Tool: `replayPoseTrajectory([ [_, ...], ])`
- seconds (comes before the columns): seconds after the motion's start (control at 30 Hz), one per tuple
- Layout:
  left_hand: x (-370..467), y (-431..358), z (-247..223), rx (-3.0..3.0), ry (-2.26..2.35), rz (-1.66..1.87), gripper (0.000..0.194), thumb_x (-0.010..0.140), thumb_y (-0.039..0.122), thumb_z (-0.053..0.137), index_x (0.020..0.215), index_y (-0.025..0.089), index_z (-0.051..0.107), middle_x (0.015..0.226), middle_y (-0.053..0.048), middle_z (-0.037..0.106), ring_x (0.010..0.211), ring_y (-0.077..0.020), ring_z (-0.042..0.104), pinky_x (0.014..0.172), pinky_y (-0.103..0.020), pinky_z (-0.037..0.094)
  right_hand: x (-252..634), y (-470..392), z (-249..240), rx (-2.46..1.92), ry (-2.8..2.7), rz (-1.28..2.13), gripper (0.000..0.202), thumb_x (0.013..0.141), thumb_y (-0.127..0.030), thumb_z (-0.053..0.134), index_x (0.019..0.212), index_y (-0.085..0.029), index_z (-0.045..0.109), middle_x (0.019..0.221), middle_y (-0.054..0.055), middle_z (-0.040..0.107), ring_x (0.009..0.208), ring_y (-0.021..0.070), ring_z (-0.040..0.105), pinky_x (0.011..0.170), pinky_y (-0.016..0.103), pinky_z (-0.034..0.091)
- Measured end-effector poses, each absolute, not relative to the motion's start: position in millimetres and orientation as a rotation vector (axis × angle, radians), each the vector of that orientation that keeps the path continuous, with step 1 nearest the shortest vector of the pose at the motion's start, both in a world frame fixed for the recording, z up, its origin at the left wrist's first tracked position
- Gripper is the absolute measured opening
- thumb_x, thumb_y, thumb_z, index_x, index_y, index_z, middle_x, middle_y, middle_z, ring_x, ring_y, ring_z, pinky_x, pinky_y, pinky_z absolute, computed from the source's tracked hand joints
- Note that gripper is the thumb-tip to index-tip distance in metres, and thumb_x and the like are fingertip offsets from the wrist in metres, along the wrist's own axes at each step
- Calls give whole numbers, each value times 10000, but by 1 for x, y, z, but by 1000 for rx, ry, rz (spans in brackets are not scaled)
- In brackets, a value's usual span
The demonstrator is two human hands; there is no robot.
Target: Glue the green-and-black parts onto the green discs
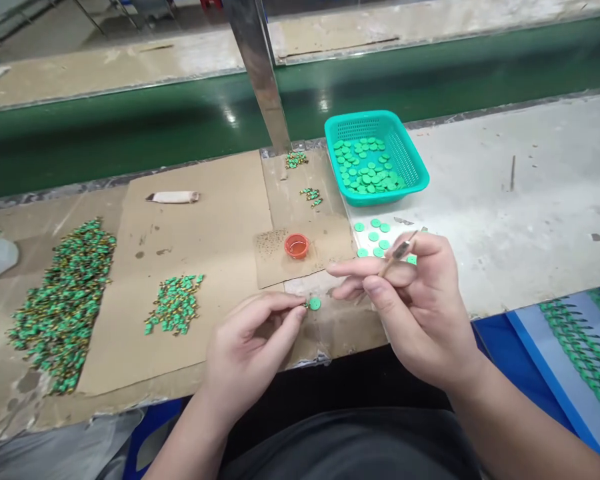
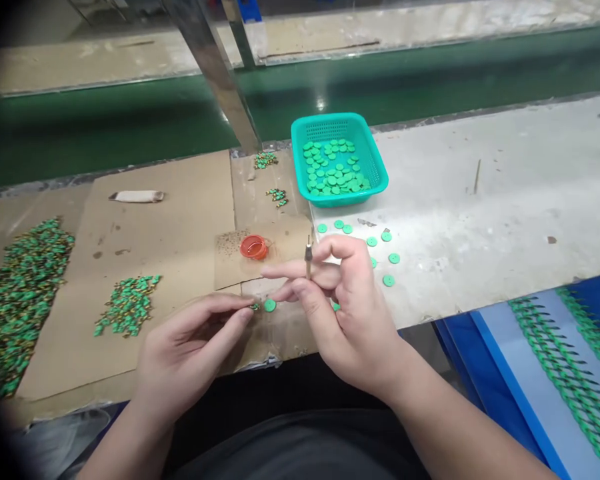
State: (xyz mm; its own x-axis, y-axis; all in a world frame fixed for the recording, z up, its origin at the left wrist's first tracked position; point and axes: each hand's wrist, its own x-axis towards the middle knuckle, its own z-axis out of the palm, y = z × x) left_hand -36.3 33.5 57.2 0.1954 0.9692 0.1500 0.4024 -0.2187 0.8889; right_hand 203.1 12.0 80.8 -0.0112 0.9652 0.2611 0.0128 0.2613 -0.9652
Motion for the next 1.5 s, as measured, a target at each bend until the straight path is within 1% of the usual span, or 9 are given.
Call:
replayPoseTrajectory([
  [0.13, -35, 32, 54, 1827, 1352, 978, 82, 1020, 351, 837, 1058, 350, 910, 1043, -28, 881, 923, -228, 832, 844, -345, 669, 202, 17, 79, -1011, -1267, 1148, 54, 1233, -290, 544, 1275, -295, 576, 1315, 46, 846, 1163, 214, 884, 1067, 423, 731],
  [0.3, -32, 32, 55, 1873, 1396, 935, 75, 1028, 357, 834, 1061, 357, 902, 1051, -2, 886, 903, -208, 833, 778, -310, 649, 212, 21, 70, -1103, -1401, 1077, 94, 1209, -227, 582, 1209, -268, 666, 1242, 32, 828, 1194, 188, 827, 1051, 354, 686],
  [0.47, -29, 32, 55, 1907, 1463, 903, 82, 1039, 383, 821, 1039, 341, 890, 1040, 10, 884, 829, -184, 817, 695, -293, 618, 219, 22, 66, -1122, -1437, 1077, 60, 1196, -224, 606, 1211, -267, 645, 1148, 22, 797, 1120, 186, 816, 1006, 342, 666],
  [0.7, -28, 32, 56, 1938, 1467, 886, 69, 1045, 361, 818, 1054, 344, 885, 1048, 27, 883, 832, -158, 815, 694, -263, 611, 219, 24, 65, -1100, -1398, 1100, 36, 1205, -238, 592, 1204, -262, 618, 1136, 15, 779, 1071, 180, 822, 949, 332, 662],
  [0.93, -30, 33, 56, 2052, 1382, 907, 89, 1046, 262, 824, 1094, 327, 861, 1051, 37, 874, 877, -129, 825, 729, -229, 621, 229, 24, 72, -1176, -1712, 758, 93, 1170, -216, 644, 1089, -214, 690, 1054, 37, 804, 964, 185, 792, 840, 304, 606],
  [1.07, -30, 35, 54, 2142, 1303, 929, 127, 1045, 211, 822, 1107, 321, 839, 1037, 40, 863, 897, -126, 819, 771, -237, 631, 233, 24, 73, -1166, -1806, 662, 156, 1175, -209, 634, 1031, -195, 693, 1064, 62, 827, 989, 192, 805, 869, 296, 607],
  [1.23, -29, 37, 54, 2233, 1246, 958, 147, 1032, 169, 830, 1104, 297, 825, 1036, 37, 859, 920, -119, 818, 822, -231, 644, 237, 26, 76, -1151, -1962, 685, 144, 1171, -157, 602, 1102, -179, 727, 1132, 61, 842, 1081, 199, 807, 945, 294, 602],
  [1.33, -29, 36, 55, 2236, 1237, 961, 153, 1029, 163, 832, 1111, 292, 827, 1040, 33, 861, 926, -118, 820, 830, -225, 648, 234, 36, 79, -1117, -1957, 782, 144, 1164, -183, 637, 1045, -186, 718, 1061, 37, 829, 987, 187, 790, 861, 287, 583],
  [1.5, -29, 35, 55, 2196, 1260, 955, 142, 1035, 193, 827, 1117, 307, 851, 1048, 10, 875, 952, -160, 841, 820, -264, 677, 223, 65, 80, -1014, -1956, 869, 254, 1104, -175, 725, 885, -213, 603, 835, -30, 701, 737, 137, 653, 664, 253, 455],
])
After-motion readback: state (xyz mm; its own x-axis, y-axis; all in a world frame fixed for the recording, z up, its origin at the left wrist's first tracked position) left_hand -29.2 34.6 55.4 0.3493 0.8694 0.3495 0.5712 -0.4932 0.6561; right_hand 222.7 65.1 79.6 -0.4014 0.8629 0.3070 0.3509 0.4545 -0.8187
